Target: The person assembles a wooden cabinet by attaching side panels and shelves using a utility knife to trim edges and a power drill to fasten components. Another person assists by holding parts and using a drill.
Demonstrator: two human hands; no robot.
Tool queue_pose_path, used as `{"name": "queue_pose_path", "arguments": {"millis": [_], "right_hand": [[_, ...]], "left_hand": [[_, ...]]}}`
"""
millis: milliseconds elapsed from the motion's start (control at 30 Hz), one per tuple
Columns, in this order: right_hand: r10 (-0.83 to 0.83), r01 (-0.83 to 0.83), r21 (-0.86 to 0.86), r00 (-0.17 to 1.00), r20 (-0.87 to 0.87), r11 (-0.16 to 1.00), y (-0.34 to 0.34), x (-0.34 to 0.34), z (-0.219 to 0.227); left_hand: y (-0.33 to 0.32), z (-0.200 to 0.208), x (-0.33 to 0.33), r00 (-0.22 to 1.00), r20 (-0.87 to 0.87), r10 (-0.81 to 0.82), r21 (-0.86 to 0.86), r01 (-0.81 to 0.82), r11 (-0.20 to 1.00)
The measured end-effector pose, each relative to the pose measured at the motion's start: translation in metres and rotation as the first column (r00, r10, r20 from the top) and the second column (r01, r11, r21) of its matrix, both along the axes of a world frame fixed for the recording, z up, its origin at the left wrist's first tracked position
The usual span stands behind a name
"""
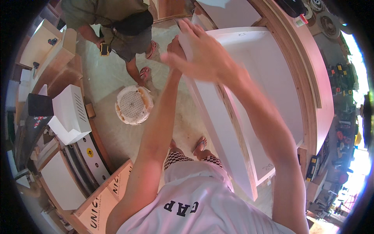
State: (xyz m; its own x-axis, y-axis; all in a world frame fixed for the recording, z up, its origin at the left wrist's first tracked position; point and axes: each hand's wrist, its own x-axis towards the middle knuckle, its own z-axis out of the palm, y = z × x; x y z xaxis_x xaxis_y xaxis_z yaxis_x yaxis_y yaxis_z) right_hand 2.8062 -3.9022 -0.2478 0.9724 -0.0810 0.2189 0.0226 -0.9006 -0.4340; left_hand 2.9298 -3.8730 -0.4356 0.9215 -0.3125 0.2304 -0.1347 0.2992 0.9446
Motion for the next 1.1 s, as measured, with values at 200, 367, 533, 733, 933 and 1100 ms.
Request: {"name": "queue_pose_path", "arguments": {"millis": [200, 367, 533, 733, 933, 1100], "right_hand": [[-0.018, 0.018, -0.007, 1.000, -0.009, 1.000, -0.001, -0.009, 0.005], [0.009, -0.018, 0.092, 0.994, 0.105, 0.996, 0.016, -0.025, -0.004], [-0.086, 0.085, -0.028, 0.996, -0.032, 0.996, 0.004, 0.003, 0.003], [0.027, -0.022, -0.092, 0.998, 0.060, 0.995, 0.011, -0.037, -0.010], [-0.095, 0.093, -0.084, 0.995, -0.014, 0.992, -0.001, 0.020, -0.001], [0.091, -0.079, -0.145, 0.993, 0.075, 0.986, 0.005, -0.036, -0.005]], "left_hand": [[-0.004, -0.001, -0.002, 1.000, -0.021, -0.009, 0.000, 0.009, 1.000], [0.007, -0.005, 0.002, 0.999, -0.051, 0.012, -0.010, -0.012, 1.000], [-0.006, -0.003, 0.000, 0.999, -0.043, 0.013, -0.017, -0.013, 1.000], [0.006, -0.008, 0.006, 0.996, -0.080, 0.040, -0.027, -0.043, 0.999], [-0.010, 0.000, -0.002, 0.997, -0.081, 0.017, -0.049, -0.021, 0.999], [0.008, -0.007, -0.002, 0.987, -0.141, 0.074, -0.056, -0.082, 0.995]]}}
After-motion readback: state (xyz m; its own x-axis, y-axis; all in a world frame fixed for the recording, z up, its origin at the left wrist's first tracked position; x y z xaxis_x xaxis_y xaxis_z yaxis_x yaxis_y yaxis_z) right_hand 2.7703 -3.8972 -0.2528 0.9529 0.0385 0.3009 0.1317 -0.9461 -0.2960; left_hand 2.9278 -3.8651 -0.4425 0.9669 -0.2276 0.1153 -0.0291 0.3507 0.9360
